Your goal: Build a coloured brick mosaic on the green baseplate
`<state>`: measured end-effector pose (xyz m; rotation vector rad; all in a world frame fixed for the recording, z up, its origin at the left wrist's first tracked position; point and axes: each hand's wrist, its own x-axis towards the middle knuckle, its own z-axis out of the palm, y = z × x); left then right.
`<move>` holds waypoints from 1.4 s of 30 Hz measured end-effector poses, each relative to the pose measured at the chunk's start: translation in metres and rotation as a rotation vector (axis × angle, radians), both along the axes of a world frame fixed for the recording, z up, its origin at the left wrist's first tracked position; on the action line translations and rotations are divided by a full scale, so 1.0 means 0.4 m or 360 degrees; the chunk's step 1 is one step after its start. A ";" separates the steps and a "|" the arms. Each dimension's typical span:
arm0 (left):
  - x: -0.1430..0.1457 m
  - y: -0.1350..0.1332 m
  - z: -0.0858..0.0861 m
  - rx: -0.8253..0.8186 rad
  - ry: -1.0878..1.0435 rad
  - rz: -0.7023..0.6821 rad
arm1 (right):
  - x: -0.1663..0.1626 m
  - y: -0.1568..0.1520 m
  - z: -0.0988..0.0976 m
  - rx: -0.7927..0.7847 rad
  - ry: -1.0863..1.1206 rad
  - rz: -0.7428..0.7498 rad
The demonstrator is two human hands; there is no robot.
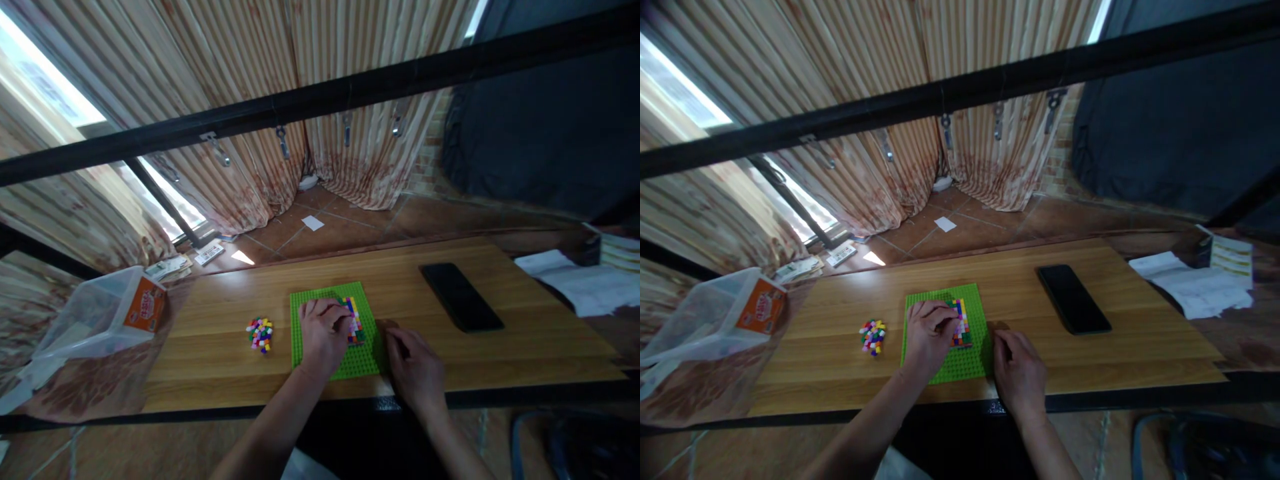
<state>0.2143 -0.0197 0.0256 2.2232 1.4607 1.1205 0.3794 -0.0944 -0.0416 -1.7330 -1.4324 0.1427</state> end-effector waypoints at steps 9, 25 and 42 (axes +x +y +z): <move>-0.001 0.008 0.001 -0.0010 -0.0002 -0.0065 | -0.002 -0.002 -0.003 0.0009 -0.0033 0.0004; -0.008 -0.008 -0.019 0.0210 0.0116 -0.0103 | -0.002 -0.003 -0.004 -0.0010 -0.0093 0.0016; -0.021 -0.037 -0.007 0.0318 0.0457 -0.0195 | -0.004 -0.009 -0.010 0.0041 -0.0200 0.0146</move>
